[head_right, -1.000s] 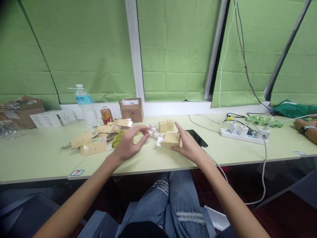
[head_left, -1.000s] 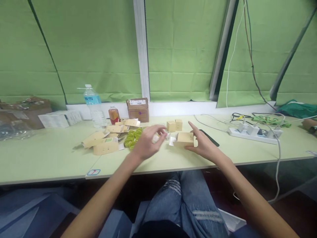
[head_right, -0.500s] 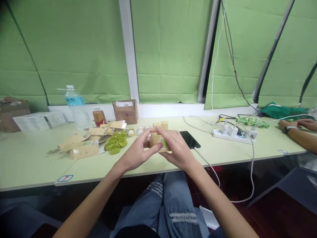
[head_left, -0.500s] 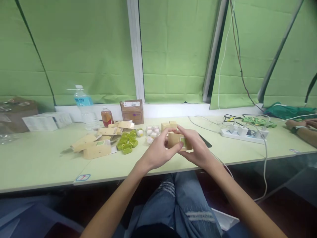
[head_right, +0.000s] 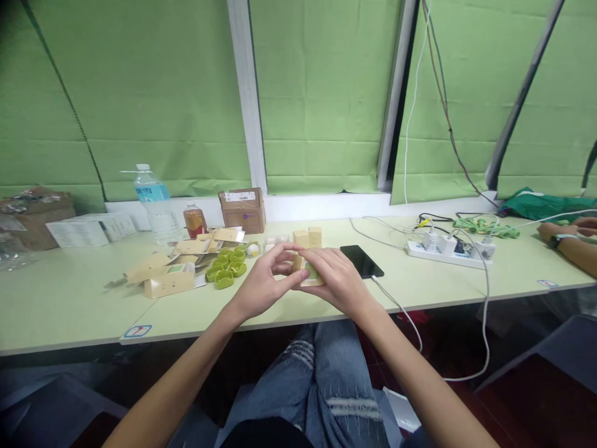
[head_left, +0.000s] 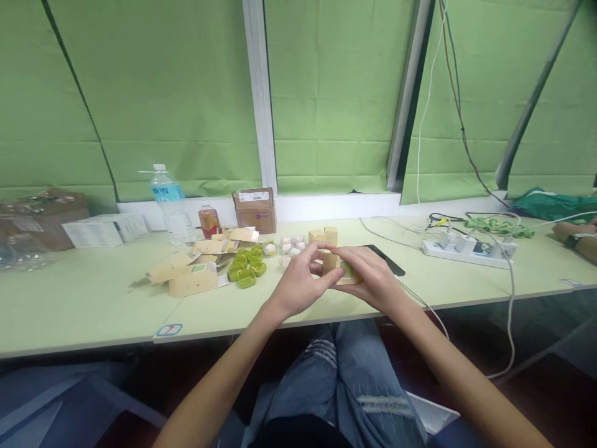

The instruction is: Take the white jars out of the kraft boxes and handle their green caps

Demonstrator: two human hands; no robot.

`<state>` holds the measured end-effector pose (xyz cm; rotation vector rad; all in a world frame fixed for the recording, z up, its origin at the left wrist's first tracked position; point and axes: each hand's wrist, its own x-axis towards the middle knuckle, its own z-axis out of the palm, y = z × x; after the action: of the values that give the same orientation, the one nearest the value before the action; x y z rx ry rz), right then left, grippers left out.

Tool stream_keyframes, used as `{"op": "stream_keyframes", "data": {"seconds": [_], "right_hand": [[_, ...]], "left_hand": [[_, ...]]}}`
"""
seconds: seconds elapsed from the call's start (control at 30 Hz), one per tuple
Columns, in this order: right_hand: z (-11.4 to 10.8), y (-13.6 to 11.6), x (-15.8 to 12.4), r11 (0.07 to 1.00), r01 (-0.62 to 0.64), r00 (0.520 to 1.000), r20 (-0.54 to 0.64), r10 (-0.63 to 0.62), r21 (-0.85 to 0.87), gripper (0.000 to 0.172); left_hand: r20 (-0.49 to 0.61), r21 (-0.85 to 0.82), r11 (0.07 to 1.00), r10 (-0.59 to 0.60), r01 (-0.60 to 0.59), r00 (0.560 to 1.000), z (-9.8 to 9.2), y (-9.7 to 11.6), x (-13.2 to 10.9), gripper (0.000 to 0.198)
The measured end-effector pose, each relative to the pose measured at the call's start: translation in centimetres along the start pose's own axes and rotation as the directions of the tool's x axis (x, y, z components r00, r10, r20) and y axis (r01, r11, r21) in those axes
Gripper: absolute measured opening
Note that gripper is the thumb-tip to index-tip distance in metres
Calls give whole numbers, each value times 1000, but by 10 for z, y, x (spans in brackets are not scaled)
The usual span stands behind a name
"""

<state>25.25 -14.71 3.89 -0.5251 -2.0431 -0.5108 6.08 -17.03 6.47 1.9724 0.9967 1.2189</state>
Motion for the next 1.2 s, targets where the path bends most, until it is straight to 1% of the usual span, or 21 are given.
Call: {"op": "stream_keyframes", "data": {"seconds": [0.1, 0.23, 0.4, 0.6, 0.67, 0.77, 0.83, 0.9, 1.0, 1.1, 1.13, 1.2], "right_hand": [[-1, 0, 1, 1000, 7, 1000, 6, -7, -5, 50], [-5, 1, 2, 1000, 6, 1000, 16, -6, -26, 47], [-7, 2, 1, 998, 10, 1000, -11, -11, -60, 49], [-7, -1, 1, 995, 64, 998, 23, -63, -77, 53], [-6, -1, 1, 994, 84, 996, 34, -82, -66, 52], [-3, -1, 0, 992, 101, 994, 56, -97, -75, 50], [-1, -1, 0, 992, 95, 993, 71, -89, -80, 48], [0, 0, -2, 994, 81, 994, 76, -76, -70, 49], [2, 4, -4, 999, 37, 997, 67, -34, -38, 51], [2, 9, -7, 999, -34, 999, 41, 33, 11, 54], [1, 9, -7, 999, -43, 998, 37, 42, 20, 54], [-1, 10, -6, 999, -28, 999, 37, 27, 15, 52]], "left_hand": [[37, -58, 998, -18, 20, 999, -4, 0, 0, 46], [92, -127, 992, 2, 9, 996, -5, 0, 2, 44], [111, -182, 983, 19, 1, 994, -6, -3, 2, 45], [47, -78, 997, 33, -29, 998, -3, 1, -1, 40], [63, -41, 998, 45, -43, 997, -1, 1, -2, 43], [104, 34, 998, 58, -61, 993, -1, 0, -2, 53], [120, 52, 997, 48, -54, 992, -3, -3, -1, 57], [141, 43, 998, 41, -48, 989, -5, -6, 0, 56], [150, 25, 998, 58, -62, 987, -8, -11, 2, 51], [156, -48, 998, 52, -46, 986, -9, -11, 3, 41], [159, -72, 997, 44, -33, 986, -9, -10, 3, 38], [144, -95, 995, 28, -15, 989, -6, -8, 3, 39]]}}
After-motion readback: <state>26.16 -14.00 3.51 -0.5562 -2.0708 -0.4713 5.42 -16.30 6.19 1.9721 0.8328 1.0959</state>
